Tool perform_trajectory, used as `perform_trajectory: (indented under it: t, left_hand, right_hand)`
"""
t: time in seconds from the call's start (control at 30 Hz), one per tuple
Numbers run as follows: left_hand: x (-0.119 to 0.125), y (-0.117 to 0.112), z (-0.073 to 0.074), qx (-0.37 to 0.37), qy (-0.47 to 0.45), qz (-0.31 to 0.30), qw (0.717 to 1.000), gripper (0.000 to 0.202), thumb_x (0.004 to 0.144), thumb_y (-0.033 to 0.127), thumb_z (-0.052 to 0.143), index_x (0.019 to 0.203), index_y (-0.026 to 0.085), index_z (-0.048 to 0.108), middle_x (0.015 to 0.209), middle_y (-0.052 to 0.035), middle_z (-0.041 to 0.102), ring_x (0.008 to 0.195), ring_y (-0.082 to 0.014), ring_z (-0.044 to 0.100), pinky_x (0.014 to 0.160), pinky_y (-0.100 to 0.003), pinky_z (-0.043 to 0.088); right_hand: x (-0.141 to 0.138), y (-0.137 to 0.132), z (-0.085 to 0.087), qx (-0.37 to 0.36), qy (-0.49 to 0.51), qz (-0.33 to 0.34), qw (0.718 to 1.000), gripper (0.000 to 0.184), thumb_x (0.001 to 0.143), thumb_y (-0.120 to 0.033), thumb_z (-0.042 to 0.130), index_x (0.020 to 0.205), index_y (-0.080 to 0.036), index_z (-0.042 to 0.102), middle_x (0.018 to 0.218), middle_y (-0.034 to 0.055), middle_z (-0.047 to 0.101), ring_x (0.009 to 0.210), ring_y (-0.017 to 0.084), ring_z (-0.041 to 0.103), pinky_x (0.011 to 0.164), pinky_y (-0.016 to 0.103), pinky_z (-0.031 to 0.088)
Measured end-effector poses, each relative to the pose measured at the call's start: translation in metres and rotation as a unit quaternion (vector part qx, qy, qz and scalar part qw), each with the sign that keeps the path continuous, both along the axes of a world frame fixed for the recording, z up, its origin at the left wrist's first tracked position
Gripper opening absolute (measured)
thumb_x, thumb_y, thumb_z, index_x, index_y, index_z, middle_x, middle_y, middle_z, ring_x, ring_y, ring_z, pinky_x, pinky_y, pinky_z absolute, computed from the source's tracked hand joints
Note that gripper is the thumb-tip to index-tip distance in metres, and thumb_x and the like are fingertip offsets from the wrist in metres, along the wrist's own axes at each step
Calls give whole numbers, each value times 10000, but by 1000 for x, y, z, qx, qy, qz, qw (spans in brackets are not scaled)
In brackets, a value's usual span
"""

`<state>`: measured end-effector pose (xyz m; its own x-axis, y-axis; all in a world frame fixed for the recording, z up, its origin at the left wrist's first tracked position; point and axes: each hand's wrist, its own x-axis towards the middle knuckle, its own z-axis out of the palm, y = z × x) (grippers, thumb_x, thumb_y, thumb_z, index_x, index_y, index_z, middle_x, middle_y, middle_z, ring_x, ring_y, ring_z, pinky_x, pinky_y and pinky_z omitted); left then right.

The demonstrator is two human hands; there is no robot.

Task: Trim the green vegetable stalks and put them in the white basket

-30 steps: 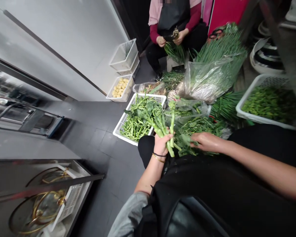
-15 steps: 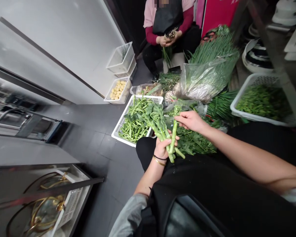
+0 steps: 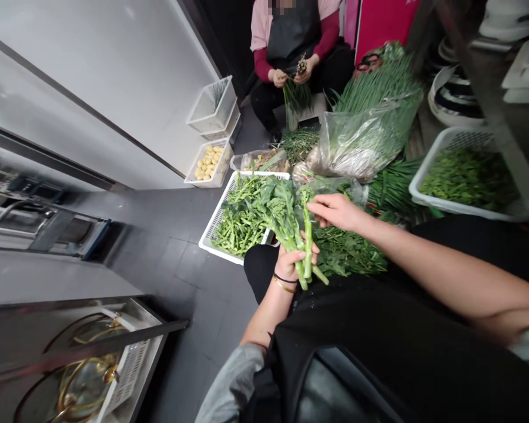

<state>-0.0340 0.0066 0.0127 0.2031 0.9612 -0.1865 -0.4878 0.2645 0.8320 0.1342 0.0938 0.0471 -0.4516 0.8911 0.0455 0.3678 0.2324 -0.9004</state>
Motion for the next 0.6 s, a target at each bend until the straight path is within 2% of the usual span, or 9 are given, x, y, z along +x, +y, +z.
perform_trajectory:
  t: [0.07, 0.1, 0.17, 0.27, 0.33, 0.4, 0.47, 0.53, 0.6]
  left_hand:
    - [3, 1, 1, -16, 12, 29, 999, 458, 535, 319, 713, 924, 161, 531, 711, -51, 621, 508, -134, 544, 446, -247, 391]
    - [2, 2, 1, -23, 14, 47, 999, 450, 541, 317, 711, 923, 165, 527, 714, -46, 622, 518, -133, 546, 449, -243, 395]
    - [-3, 4, 1, -30, 7, 62, 998, 441, 545, 309, 709, 920, 170, 524, 707, -38, 628, 519, -127, 545, 448, -233, 395]
    - [-14, 7, -3, -31, 2, 23, 999, 459, 525, 292, 731, 918, 165, 531, 696, -42, 645, 508, -131, 556, 453, -238, 408]
    - [-16, 8, -7, -40, 8, -14, 999, 469, 514, 273, 747, 916, 152, 539, 706, -58, 662, 513, -146, 578, 473, -256, 436]
    - [-13, 9, -12, -55, 6, -31, 998, 463, 518, 245, 750, 918, 139, 544, 720, -71, 675, 518, -158, 597, 490, -268, 458]
    - [-6, 8, -16, -71, -8, -26, 997, 448, 530, 222, 739, 924, 130, 547, 722, -76, 681, 519, -162, 607, 497, -266, 468]
    - [0, 7, -21, -89, -19, -22, 996, 439, 529, 197, 728, 924, 122, 552, 714, -81, 683, 512, -165, 611, 494, -264, 470]
    - [2, 10, -24, -107, -20, -13, 994, 426, 524, 171, 715, 916, 111, 559, 706, -84, 682, 501, -168, 609, 486, -267, 470]
  right_hand:
    - [-14, -6, 3, 96, -25, -52, 994, 437, 886, -466, 362, 589, -181, 510, 540, 15, 531, 502, 117, 470, 525, 251, 330]
    - [-17, -11, 1, 141, -38, -55, 988, 433, 885, -435, 366, 552, -183, 478, 547, 23, 528, 519, 119, 462, 543, 258, 326]
    - [-16, -19, -7, 163, -44, -38, 985, 418, 879, -409, 379, 536, -185, 460, 566, 30, 538, 542, 124, 470, 564, 265, 333]
    - [-5, -12, -22, 18, -10, -22, 1000, 392, 874, -474, 404, 630, -191, 523, 523, 1, 540, 486, 125, 500, 521, 252, 357]
    - [0, 0, -29, -72, 24, -12, 997, 394, 864, -527, 419, 686, -195, 535, 494, -21, 532, 440, 125, 506, 476, 244, 362]
    - [0, 11, -35, -73, 35, -17, 997, 399, 870, -533, 413, 684, -199, 527, 465, -30, 514, 421, 125, 499, 470, 245, 366]
    - [-2, 14, -40, 6, -3, -57, 998, 398, 894, -486, 391, 640, -203, 507, 444, -22, 490, 430, 124, 484, 494, 249, 362]
    - [-2, 9, -47, 129, -71, -85, 985, 393, 905, -424, 386, 590, -206, 476, 476, 2, 499, 468, 127, 479, 521, 260, 343]
    - [1, 2, -56, 232, -131, -57, 962, 381, 905, -374, 400, 566, -206, 452, 530, 24, 522, 508, 134, 486, 538, 273, 322]
